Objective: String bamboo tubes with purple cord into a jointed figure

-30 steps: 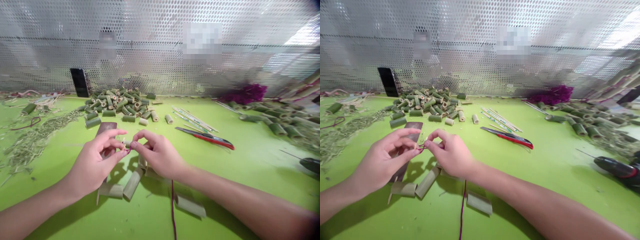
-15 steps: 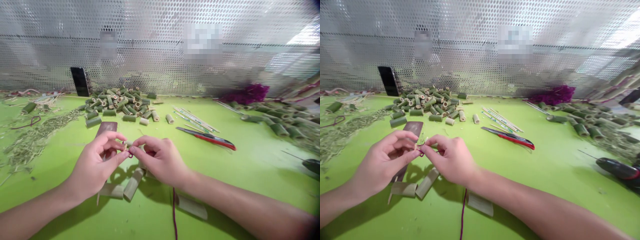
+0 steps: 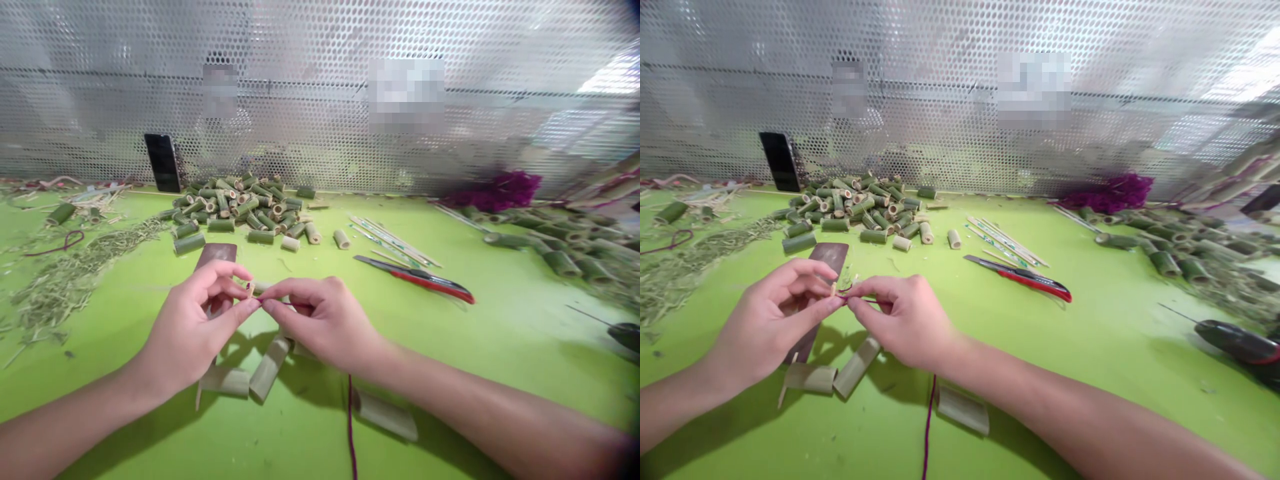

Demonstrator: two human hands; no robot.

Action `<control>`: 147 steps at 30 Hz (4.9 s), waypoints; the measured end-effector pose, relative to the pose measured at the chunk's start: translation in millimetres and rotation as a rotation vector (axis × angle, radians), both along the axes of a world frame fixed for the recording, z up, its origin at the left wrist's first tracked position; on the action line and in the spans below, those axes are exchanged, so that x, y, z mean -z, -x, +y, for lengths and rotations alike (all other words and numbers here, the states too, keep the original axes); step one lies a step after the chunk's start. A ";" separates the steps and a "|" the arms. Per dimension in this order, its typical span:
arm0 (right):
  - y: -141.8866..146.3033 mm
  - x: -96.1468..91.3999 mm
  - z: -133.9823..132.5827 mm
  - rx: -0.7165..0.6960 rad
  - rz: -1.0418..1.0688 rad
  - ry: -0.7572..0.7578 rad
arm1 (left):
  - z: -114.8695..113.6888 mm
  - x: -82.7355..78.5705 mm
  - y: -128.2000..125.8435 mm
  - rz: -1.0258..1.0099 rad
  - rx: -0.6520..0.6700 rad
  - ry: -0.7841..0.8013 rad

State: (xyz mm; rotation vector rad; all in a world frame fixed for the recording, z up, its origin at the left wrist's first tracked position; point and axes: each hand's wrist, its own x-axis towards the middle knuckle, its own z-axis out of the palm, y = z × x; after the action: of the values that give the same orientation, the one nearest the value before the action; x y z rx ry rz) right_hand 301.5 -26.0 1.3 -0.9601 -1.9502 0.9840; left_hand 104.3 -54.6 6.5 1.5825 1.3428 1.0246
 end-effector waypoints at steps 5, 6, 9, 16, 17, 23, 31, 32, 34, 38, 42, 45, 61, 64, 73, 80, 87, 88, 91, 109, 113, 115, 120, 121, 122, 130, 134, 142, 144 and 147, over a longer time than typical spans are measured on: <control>-0.5 -3.7 2.1 -0.074 0.086 0.216 | -0.9 0.7 -0.2 0.032 0.016 -0.090; -0.6 -4.3 2.8 -0.102 0.121 0.300 | -1.3 1.2 -0.5 0.038 0.021 -0.118; -0.6 -4.2 5.1 -0.166 0.240 0.511 | -2.4 2.6 -1.5 0.054 0.047 -0.176; 1.1 -4.1 6.0 -0.298 0.447 0.944 | -1.7 6.9 -1.5 0.102 0.086 -0.283; 1.1 -5.1 6.2 -0.296 0.437 0.948 | -1.5 8.3 -0.7 0.124 0.093 -0.325; 0.8 -10.2 6.1 -0.262 0.334 0.885 | 0.5 15.3 3.6 0.238 0.140 -0.691; -1.3 -8.4 8.7 -0.242 0.362 0.891 | 0.6 9.2 4.1 0.203 0.053 -0.605; -1.7 -8.3 9.5 -0.241 0.371 0.885 | 0.4 8.6 4.4 0.178 0.050 -0.580; -2.4 -7.7 11.0 -0.238 0.379 0.864 | 0.1 8.0 4.7 0.104 0.037 -0.528; -3.1 -6.0 13.7 -0.220 0.378 0.818 | 0.1 8.3 4.4 -0.029 0.037 -0.460; -4.3 -5.0 15.5 -0.198 0.391 0.756 | 1.3 8.4 5.3 -0.035 0.049 -0.417; -6.2 -5.2 17.3 -0.178 0.390 0.710 | 2.5 8.7 7.8 -0.015 0.053 -0.385; -7.8 -2.7 22.2 -0.121 0.451 0.657 | 6.0 5.2 12.4 0.036 0.008 -0.274; -8.2 -2.4 22.4 -0.143 0.419 0.648 | 6.6 4.0 12.5 0.045 -0.029 -0.298; -7.0 -2.0 18.3 -0.151 0.141 0.526 | 9.8 3.0 11.6 -0.026 -0.080 -0.371; -3.3 -8.5 11.7 -0.157 0.018 0.482 | 9.2 6.3 9.2 -0.072 -0.047 -0.263; -1.5 -6.0 9.8 -0.176 0.088 0.319 | 8.6 4.9 6.9 -0.085 -0.015 -0.269; -1.2 -4.5 9.8 -0.174 0.093 0.314 | 8.8 4.2 6.5 -0.102 -0.008 -0.259; -0.6 -2.6 9.3 -0.187 0.088 0.319 | 9.0 2.8 6.8 -0.093 0.031 -0.260; -3.8 -1.1 13.9 -0.156 -0.036 0.317 | 12.8 7.4 11.6 0.536 0.304 -0.438; -4.6 -1.5 13.7 -0.180 -0.046 0.304 | 10.8 3.9 9.4 0.445 0.360 -0.313; -4.9 -2.7 13.5 -0.200 -0.040 0.307 | 10.8 3.0 9.2 0.361 0.375 -0.260; -4.3 -5.9 13.0 -0.241 0.019 0.362 | 12.1 2.2 10.5 0.307 0.410 -0.309; -4.0 -6.1 12.7 -0.236 0.035 0.359 | 12.1 1.7 10.7 0.317 0.415 -0.334; -3.6 -6.0 12.4 -0.229 0.051 0.353 | 12.0 1.1 10.8 0.328 0.420 -0.356; -3.9 -3.7 11.5 -0.213 0.045 0.327 | 10.4 -1.3 11.2 0.388 0.476 -0.491; -6.5 -6.2 15.5 -0.184 -0.016 0.289 | 10.4 1.6 11.4 0.385 0.392 -0.493; -6.4 -7.2 8.2 -0.144 0.002 0.149 | 10.5 5.0 9.7 0.379 0.264 -0.437; -4.7 -4.7 4.4 -0.102 -0.069 0.096 | 9.2 4.5 9.2 0.377 0.254 -0.440; -2.9 -0.5 2.1 -0.008 -0.140 -0.079 | 7.5 3.2 8.4 0.372 0.249 -0.422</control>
State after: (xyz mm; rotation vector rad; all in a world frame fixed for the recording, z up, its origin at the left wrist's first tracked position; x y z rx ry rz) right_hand 304.5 -23.9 1.9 -1.0010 -2.0935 0.8574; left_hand 95.9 -47.0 3.3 2.2844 1.1677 0.9283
